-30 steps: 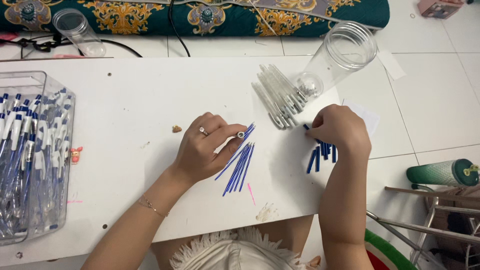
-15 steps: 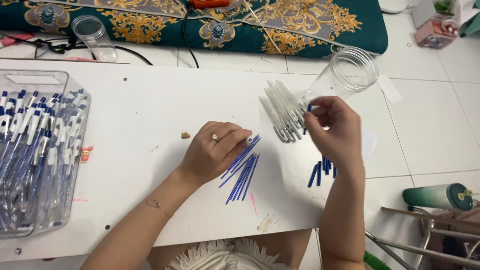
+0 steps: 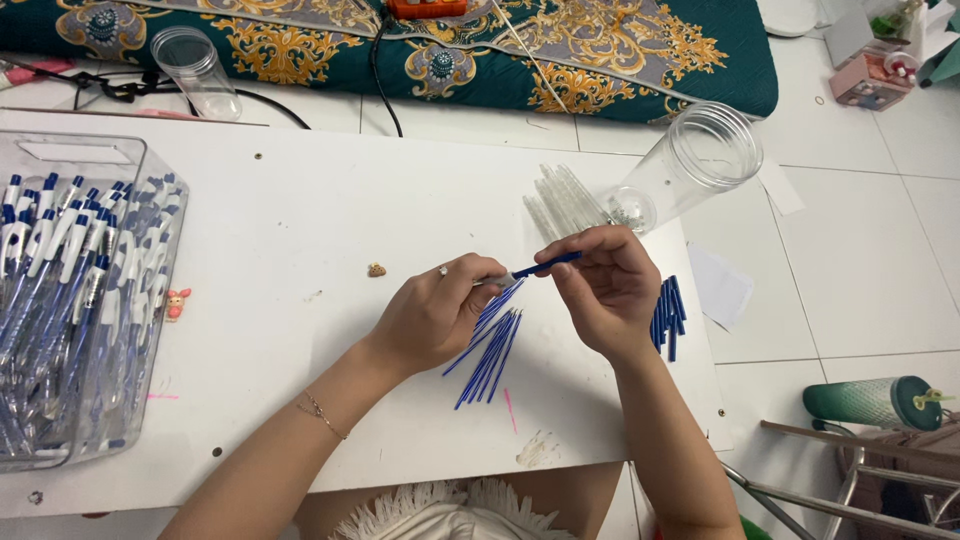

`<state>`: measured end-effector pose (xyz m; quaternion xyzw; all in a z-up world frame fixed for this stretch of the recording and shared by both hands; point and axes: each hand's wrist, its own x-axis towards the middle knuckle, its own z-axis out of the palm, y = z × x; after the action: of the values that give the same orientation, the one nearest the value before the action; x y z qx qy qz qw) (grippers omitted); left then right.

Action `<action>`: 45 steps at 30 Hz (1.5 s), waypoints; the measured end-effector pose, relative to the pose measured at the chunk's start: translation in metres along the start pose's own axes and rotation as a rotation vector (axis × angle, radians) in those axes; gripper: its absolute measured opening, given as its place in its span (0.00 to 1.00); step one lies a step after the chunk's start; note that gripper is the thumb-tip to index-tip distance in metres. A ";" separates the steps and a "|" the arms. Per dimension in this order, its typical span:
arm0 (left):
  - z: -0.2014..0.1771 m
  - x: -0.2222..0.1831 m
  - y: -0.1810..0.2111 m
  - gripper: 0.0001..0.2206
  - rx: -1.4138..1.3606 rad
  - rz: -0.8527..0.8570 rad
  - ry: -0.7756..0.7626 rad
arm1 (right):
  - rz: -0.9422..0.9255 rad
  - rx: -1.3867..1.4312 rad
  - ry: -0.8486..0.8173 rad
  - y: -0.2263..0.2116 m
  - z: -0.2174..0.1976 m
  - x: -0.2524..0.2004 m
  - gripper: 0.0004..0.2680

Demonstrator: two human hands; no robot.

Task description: The person assembles pens by inserting ink cartridges into pen barrels and then attaching blue caps by hand.

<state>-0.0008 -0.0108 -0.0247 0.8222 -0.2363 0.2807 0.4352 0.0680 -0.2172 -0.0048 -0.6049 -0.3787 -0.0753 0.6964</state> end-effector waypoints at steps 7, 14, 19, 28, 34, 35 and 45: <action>-0.008 0.004 0.008 0.08 -0.057 -0.001 -0.041 | -0.041 -0.020 -0.021 0.002 0.009 -0.001 0.09; -0.015 0.012 0.014 0.04 0.013 0.036 -0.033 | -0.074 -0.076 -0.076 0.013 0.008 0.002 0.12; -0.015 0.012 0.015 0.04 0.033 0.049 -0.016 | -0.092 -0.039 -0.079 0.010 0.011 0.001 0.11; -0.016 0.013 0.011 0.04 0.067 0.108 0.020 | -0.103 0.080 -0.150 0.016 0.007 0.003 0.10; -0.019 0.015 0.017 0.04 0.048 0.126 0.040 | -0.082 0.102 -0.173 0.014 0.005 0.000 0.07; -0.019 0.015 0.016 0.06 0.089 0.149 0.050 | -0.075 0.074 -0.175 0.013 0.008 0.000 0.07; -0.013 0.009 0.010 0.12 0.176 0.209 0.051 | -0.085 0.047 -0.263 0.020 0.011 0.002 0.08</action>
<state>-0.0038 -0.0063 -0.0072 0.8206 -0.2838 0.3651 0.3357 0.0761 -0.2018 -0.0192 -0.5765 -0.4937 -0.0156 0.6510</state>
